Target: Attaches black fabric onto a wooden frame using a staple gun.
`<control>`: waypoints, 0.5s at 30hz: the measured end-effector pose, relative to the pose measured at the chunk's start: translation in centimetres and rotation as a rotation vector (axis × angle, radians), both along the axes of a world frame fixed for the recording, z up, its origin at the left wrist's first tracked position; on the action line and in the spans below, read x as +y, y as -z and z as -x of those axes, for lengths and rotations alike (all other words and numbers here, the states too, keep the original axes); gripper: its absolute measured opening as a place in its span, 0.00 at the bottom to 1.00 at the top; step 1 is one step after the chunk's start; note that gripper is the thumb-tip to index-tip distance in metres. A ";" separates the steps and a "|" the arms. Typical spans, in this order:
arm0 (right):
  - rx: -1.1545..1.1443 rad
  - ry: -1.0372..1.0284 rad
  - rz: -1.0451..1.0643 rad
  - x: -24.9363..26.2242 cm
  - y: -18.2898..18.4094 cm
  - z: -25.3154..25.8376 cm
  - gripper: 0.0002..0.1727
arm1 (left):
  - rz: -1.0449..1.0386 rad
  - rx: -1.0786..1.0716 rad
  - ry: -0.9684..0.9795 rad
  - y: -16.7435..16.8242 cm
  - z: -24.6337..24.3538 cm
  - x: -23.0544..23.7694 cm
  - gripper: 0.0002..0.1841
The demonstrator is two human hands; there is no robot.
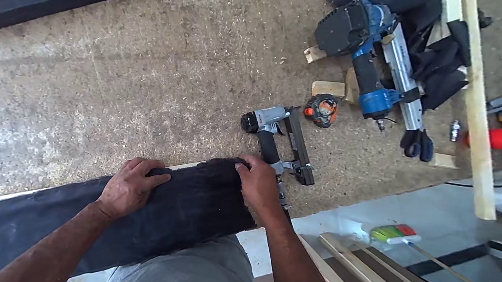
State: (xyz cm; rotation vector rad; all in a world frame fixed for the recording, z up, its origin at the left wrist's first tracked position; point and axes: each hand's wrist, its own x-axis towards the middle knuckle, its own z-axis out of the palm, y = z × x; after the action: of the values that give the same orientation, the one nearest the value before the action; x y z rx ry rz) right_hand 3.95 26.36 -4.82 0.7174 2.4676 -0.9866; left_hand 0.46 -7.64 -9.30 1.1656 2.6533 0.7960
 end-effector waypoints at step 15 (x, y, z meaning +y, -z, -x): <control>0.208 -0.437 -0.097 -1.8 0.9 2.2 0.24 | 0.003 -0.003 -0.011 -0.3 0.0 0.2 0.18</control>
State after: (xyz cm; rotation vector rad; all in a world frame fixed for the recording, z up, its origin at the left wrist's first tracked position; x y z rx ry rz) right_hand 1.78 24.59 -5.70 0.0880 2.6986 -0.8086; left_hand 0.42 -7.48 -9.05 1.1492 2.6594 0.7948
